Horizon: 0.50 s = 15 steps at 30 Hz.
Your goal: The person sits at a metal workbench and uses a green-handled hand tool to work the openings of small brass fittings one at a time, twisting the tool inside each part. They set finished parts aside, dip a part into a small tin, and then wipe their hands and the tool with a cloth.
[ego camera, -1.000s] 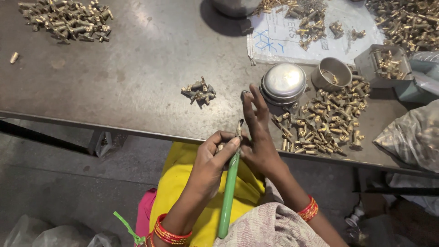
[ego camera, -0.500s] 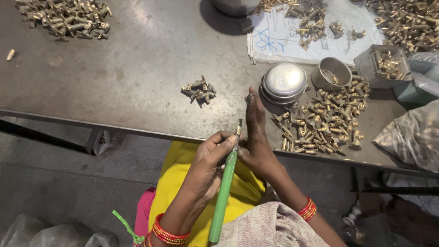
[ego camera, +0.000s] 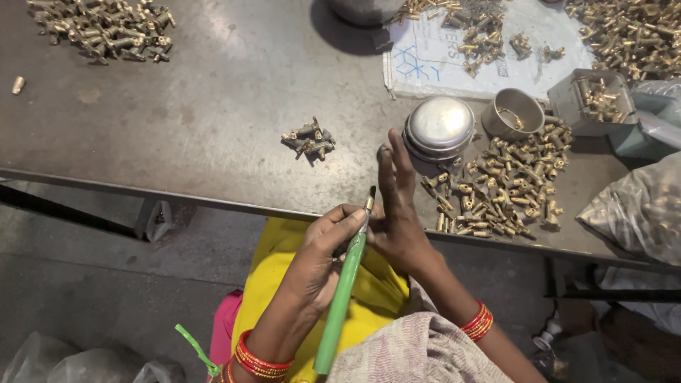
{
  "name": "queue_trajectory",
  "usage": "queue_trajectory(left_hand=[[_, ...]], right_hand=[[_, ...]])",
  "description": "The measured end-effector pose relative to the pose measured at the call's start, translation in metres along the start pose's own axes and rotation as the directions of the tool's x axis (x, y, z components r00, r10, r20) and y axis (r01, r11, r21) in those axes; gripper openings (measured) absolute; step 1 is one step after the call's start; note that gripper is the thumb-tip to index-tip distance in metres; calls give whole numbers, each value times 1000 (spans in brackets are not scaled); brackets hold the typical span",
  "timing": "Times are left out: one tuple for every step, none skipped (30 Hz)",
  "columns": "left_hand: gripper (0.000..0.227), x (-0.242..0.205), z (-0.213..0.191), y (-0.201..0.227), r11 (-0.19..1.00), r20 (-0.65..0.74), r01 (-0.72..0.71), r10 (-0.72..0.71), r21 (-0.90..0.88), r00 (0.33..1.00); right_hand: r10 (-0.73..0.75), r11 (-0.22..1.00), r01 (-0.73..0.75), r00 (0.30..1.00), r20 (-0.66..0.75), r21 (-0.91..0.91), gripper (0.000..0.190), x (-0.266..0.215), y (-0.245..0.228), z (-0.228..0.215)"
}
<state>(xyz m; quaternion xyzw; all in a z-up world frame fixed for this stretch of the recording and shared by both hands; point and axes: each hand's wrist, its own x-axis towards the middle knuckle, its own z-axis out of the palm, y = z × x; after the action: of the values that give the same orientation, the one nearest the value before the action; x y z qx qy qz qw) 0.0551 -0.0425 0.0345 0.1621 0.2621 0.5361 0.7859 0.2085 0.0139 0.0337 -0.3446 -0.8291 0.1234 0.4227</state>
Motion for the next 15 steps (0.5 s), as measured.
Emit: queue_trajectory(left_hand=[[21,-2,4,2,1000,1,2,-2,1,1000],[22,-4,9,5,1000,-16,19,-19,15,1000],[23,-6,13,7,999,-34,36,-35,29,999],[23,-6,13,9,999,-34,35,-34,29,999],[24,-7,13,10,995,-50,45,-41,88,998],[25,-8,12,12,988,-68,56,-46,147,997],[25,-8,10,13,988,-70,55,-45,146,997],[24,-8,8,15,972,-82,66,-49,227,995],[24,-8,5,16,949,-95,79,-52,305,994],[24,-7,1,15,948,-95,81,-54,307,994],[24,-6,-3,15,944,-61,59,-41,325,997],[24,-5,-7,14,938,-25,34,-27,344,999],[24,-7,-4,15,937,-23,35,-29,347,999],[25,-8,-1,16,927,-9,9,-6,375,1000],[26,-8,3,18,915,5,-17,16,403,1000]], right_hand=[[2,1000,-2,1000,-1,-1,117,0,1,-1],[-47,998,47,999,0,-33,106,1,2,-2],[-95,993,95,995,4,-65,96,2,3,-2],[-96,993,96,995,5,-64,96,5,-1,-6],[-92,986,95,995,24,-140,84,8,-5,-10],[-86,972,94,995,44,-214,72,11,-9,-13],[-87,973,95,995,45,-212,72,12,-10,-14],[-113,958,125,992,61,-257,66,13,-12,-16],[-139,941,156,987,79,-300,59,14,-13,-18],[-136,941,153,988,77,-300,59,16,-11,-19],[-143,915,169,985,98,-365,63,19,-8,-21],[-149,884,186,982,119,-429,66,22,-6,-23],[-148,883,184,982,116,-431,66,22,3,-19],[-87,886,128,990,111,-445,72,24,13,-15],[-27,885,73,994,106,-459,78,27,22,-12]])
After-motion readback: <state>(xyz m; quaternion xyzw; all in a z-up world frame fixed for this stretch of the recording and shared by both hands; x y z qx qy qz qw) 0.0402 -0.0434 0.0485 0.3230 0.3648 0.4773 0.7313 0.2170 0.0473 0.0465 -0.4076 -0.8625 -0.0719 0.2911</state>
